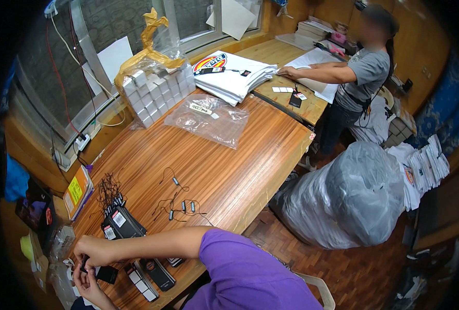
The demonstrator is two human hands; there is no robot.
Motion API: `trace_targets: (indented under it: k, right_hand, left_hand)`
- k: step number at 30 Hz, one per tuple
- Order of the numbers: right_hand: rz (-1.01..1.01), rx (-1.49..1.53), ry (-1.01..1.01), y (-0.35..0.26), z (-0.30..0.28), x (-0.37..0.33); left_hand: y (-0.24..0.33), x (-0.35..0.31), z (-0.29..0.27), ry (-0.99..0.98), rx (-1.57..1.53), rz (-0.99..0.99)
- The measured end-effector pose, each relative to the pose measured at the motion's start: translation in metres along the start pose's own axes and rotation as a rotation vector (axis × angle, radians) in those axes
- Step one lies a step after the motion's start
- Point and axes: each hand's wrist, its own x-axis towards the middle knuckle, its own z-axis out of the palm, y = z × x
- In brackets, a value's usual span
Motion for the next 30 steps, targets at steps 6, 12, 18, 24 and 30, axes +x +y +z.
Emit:
trace_targets:
  k: [6, 12, 18, 24, 30]
  right_hand:
    - [-0.034, 0.014, 0.051, -0.004, 0.003, 0.001]
    - [-0.049, 0.011, 0.107, 0.005, 0.008, 0.002]
    - [0.010, 0.055, 0.107, 0.011, 0.010, 0.001]
    - [0.105, -0.082, 0.059, 0.004, 0.009, -0.003]
    - [0.280, 0.399, -0.069, 0.024, 0.017, 0.003]
  left_hand:
    - [-0.056, 0.007, -0.022, -0.088, -0.134, -0.048]
    - [-0.066, 0.010, -0.033, -0.171, -0.108, -0.001]
    - [-0.048, 0.004, -0.016, -0.050, -0.075, -0.102]
    - [-0.040, 0.001, -0.017, 0.025, -0.103, -0.095]
    - [-0.019, 0.002, -0.014, 0.045, 0.174, 0.111]
